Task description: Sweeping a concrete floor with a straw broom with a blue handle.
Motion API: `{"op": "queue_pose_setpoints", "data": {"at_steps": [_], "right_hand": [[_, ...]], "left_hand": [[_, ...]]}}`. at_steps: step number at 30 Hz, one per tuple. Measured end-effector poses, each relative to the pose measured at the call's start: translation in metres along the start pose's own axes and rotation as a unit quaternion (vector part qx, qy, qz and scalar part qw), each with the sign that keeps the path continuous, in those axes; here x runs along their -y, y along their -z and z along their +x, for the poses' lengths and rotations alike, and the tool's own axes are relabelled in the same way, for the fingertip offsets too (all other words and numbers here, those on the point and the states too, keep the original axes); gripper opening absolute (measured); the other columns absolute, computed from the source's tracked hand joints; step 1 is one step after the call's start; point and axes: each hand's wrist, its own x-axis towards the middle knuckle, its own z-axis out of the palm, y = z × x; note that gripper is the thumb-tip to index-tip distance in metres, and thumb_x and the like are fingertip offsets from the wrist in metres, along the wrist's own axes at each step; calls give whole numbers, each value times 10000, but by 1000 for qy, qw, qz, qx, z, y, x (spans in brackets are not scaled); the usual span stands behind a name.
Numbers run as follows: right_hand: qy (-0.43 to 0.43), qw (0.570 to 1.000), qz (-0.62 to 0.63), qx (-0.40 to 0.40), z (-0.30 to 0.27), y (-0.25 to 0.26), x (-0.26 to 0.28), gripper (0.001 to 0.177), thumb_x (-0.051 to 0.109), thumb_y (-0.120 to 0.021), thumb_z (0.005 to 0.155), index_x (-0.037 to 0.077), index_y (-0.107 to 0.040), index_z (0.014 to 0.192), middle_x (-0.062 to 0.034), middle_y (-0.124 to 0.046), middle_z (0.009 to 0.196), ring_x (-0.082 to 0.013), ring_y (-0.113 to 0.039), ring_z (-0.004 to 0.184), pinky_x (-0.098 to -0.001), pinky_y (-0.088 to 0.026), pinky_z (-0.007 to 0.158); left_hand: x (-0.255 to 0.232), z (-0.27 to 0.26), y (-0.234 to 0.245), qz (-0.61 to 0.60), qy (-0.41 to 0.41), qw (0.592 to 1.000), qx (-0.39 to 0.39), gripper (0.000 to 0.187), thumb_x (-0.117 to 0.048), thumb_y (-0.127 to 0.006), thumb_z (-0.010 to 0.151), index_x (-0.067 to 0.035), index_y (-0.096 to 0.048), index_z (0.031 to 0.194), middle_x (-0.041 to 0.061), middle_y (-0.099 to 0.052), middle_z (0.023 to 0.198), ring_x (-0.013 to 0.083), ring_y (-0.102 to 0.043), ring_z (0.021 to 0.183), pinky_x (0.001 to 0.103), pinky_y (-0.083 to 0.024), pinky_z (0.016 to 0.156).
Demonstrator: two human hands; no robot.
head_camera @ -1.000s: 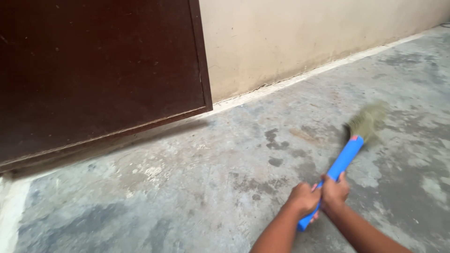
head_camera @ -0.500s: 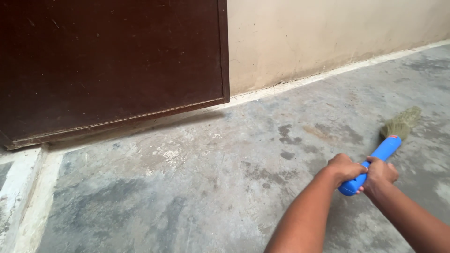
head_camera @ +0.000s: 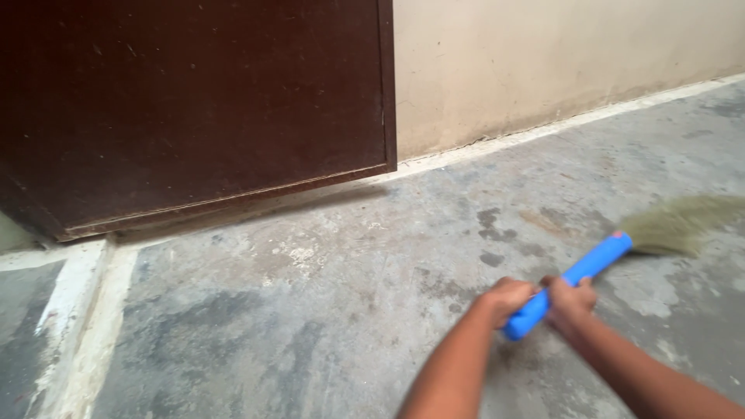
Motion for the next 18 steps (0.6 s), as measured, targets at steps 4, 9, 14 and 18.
{"op": "queue_pose_setpoints", "data": {"at_steps": [4,9,14,18], "right_hand": [[1,988,128,81,108,15,7,313,-107,-692,806,49,-568,1048,-93,-626,863,-244,-633,702,-405,-557,606],[37,987,152,41,117,53,60,362,-79,-741,858,39,-494,1095,-87,-623,982,-187,-691,813,-362,-628,664],[-103,988,46,107,81,83,75,462,58,-676,918,20,-414,1297,-129,-629,1073,-217,-683,815,-411,-605,645],[-39,993,-24,105,67,95,63,857,-27,-625,887,138,-247,1638,-133,-621,1116,-199,-636,800,-459,-556,616]], "left_hand": [[-30,26,-48,-70,-72,995,-12,323,-341,-616,1029,-70,-663,861,10,-576,765,104,-502,640,317,-431,555],[-67,31,-86,-105,-153,982,-19,270,-248,-626,956,0,-692,1040,91,-646,917,171,-582,766,363,-487,665],[-71,-12,-117,-15,-77,993,-86,419,-318,-630,947,25,-657,1186,207,-675,1133,301,-673,1011,427,-530,875],[-68,-17,-131,-63,-42,993,-89,426,-359,-611,982,-4,-640,1215,196,-674,1189,311,-669,1081,445,-524,951]]}}
